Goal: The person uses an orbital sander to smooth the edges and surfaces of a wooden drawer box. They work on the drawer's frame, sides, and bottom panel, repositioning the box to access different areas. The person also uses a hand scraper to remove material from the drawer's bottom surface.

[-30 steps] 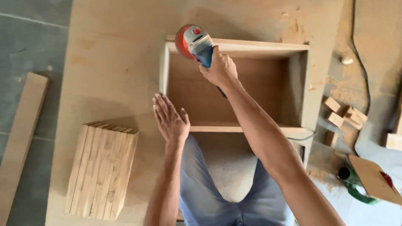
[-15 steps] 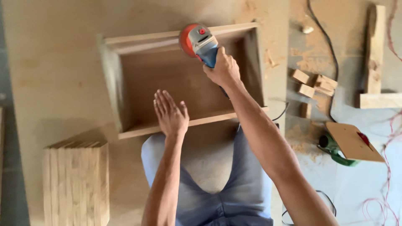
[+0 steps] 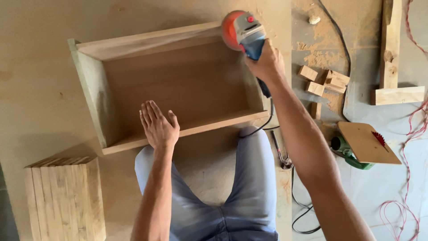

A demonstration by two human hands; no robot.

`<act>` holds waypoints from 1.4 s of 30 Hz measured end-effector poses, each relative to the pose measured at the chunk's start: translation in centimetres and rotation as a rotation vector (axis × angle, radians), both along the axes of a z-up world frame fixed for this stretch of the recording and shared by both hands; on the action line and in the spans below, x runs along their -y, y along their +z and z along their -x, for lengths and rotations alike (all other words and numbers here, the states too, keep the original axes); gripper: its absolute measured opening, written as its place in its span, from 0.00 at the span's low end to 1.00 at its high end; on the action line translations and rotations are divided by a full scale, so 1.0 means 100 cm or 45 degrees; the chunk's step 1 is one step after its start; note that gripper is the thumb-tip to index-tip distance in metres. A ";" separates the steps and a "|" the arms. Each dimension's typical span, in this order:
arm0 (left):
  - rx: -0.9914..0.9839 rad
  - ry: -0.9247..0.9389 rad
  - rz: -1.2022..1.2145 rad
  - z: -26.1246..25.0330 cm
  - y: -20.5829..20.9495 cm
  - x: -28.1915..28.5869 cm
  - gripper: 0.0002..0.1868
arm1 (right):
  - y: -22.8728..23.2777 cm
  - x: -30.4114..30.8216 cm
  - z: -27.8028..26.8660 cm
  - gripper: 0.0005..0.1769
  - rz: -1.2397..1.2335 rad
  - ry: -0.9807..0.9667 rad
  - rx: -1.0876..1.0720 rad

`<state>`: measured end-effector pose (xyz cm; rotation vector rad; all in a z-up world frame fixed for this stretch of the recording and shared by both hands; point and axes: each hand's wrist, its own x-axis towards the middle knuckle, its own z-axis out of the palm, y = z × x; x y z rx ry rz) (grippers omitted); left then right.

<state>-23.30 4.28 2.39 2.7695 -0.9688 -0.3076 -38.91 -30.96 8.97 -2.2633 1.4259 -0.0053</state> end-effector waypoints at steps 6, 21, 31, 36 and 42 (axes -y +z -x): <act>-0.019 0.005 -0.025 0.000 0.002 0.002 0.38 | -0.014 0.060 0.060 0.41 0.057 -0.051 0.049; -0.020 -0.012 -0.074 0.000 0.002 0.002 0.38 | -0.007 0.087 0.056 0.34 0.059 0.166 0.174; -0.019 -0.025 -0.091 0.000 0.000 0.004 0.38 | -0.014 0.114 0.076 0.36 0.116 0.169 0.258; -0.002 -0.031 -0.063 0.001 0.004 0.004 0.37 | -0.016 0.115 0.078 0.36 0.136 0.209 0.238; -0.008 -0.036 -0.062 0.001 0.002 0.004 0.37 | -0.004 0.089 0.051 0.34 0.067 0.228 0.183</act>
